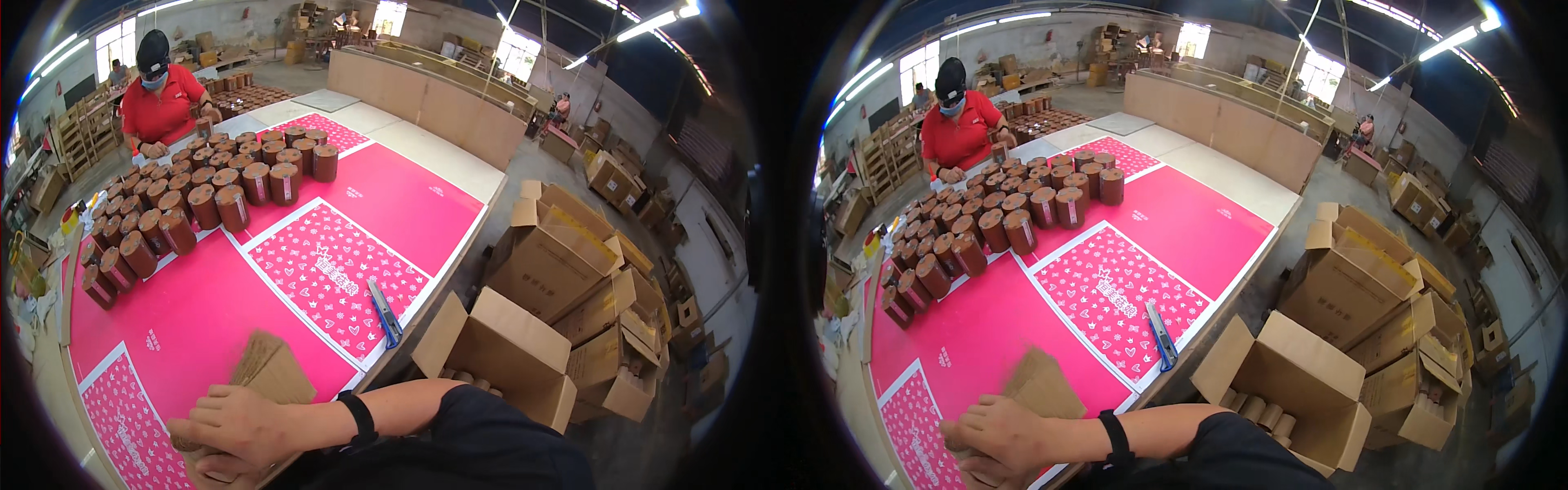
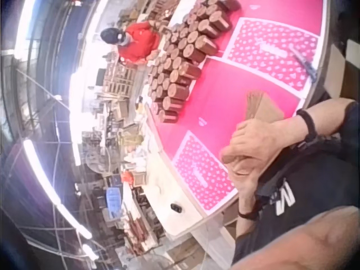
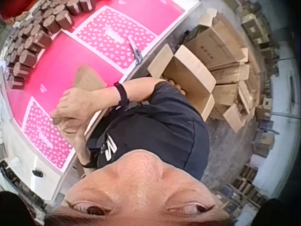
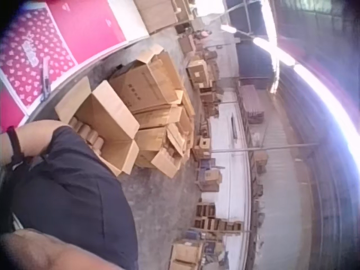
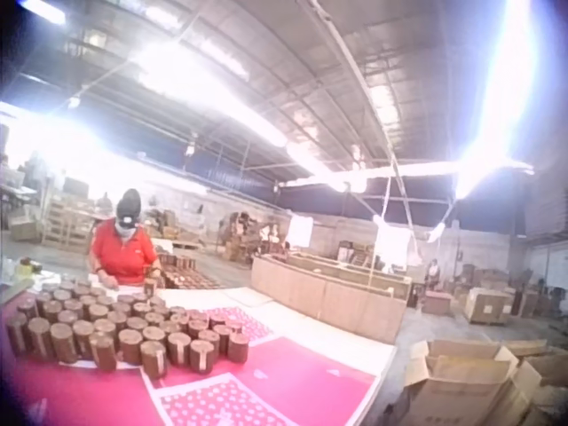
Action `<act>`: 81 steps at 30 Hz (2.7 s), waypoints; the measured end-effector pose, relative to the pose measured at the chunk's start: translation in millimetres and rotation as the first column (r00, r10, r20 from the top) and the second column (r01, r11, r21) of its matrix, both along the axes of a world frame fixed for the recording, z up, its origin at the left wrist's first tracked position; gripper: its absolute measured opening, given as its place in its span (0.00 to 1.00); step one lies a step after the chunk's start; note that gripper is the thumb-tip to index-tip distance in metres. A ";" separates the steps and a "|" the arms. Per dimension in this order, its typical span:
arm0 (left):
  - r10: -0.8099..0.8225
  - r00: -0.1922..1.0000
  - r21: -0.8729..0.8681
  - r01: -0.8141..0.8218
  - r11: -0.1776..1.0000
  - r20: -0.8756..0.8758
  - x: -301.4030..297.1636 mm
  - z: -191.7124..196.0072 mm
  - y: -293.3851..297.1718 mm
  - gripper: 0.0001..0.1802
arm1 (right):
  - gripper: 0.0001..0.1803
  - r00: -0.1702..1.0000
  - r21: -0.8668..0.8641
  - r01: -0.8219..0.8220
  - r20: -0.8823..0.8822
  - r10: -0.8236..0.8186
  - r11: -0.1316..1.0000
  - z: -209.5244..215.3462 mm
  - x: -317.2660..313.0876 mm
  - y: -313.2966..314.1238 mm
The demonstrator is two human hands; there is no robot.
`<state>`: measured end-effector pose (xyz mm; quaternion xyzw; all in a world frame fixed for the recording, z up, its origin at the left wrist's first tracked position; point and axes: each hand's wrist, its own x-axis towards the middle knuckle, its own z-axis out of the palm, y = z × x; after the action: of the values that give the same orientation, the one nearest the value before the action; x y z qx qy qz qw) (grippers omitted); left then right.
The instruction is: The person folds a stack of cardboard sheets by hand, places them into a box, and then packs cylindrical containers into the box.
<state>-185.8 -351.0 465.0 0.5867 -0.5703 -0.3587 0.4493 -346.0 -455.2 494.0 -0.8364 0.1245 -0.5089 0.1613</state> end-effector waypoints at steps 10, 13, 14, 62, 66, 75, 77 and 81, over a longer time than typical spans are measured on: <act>0.180 0.932 -0.055 -0.172 0.984 0.313 -4.8 16.3 -4.7 0.60 | 0.25 0.923 0.087 0.271 -0.306 -0.233 0.959 -21.1 -34.2 -17.5; 0.441 0.537 -0.409 -0.186 0.893 0.719 -15.6 4.9 -0.2 0.65 | 0.23 0.903 0.086 0.334 -0.316 -0.292 0.939 -23.4 -30.0 -20.7; 0.439 0.539 -0.408 -0.184 0.894 0.719 -21.2 11.1 -0.7 0.65 | 0.23 0.902 0.087 0.336 -0.317 -0.294 0.938 -23.7 -28.0 -20.7; -0.023 0.937 0.028 0.035 0.999 -0.348 -14.7 -7.6 -21.7 0.40 | 0.21 0.928 0.076 0.187 -0.342 -0.150 0.979 9.5 -5.9 -24.6; 0.001 0.942 0.050 0.017 0.999 -0.335 -11.3 -0.6 -23.1 0.39 | 0.26 0.837 -0.065 0.401 -0.380 -0.394 0.914 3.1 -21.8 -28.1; -0.245 0.659 0.146 0.480 0.865 -0.711 -8.7 -32.4 -9.5 0.60 | 0.26 0.966 0.845 -0.193 0.073 0.248 0.500 -10.1 -11.6 -11.7; -0.188 0.735 0.145 0.364 0.920 -0.652 -16.7 -8.5 -15.8 0.72 | 0.27 0.977 0.897 -0.163 0.090 0.193 0.411 -11.4 -10.1 -22.1; 0.075 0.949 -0.247 0.003 0.969 0.307 10.7 4.2 -23.8 0.74 | 0.23 0.979 0.932 0.036 -0.106 0.177 0.360 -19.2 -24.9 -40.5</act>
<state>-175.1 -374.8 469.2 0.5868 -0.6635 -0.1794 0.4281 -370.9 -495.7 474.8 -0.6476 0.3682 -0.2609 0.6140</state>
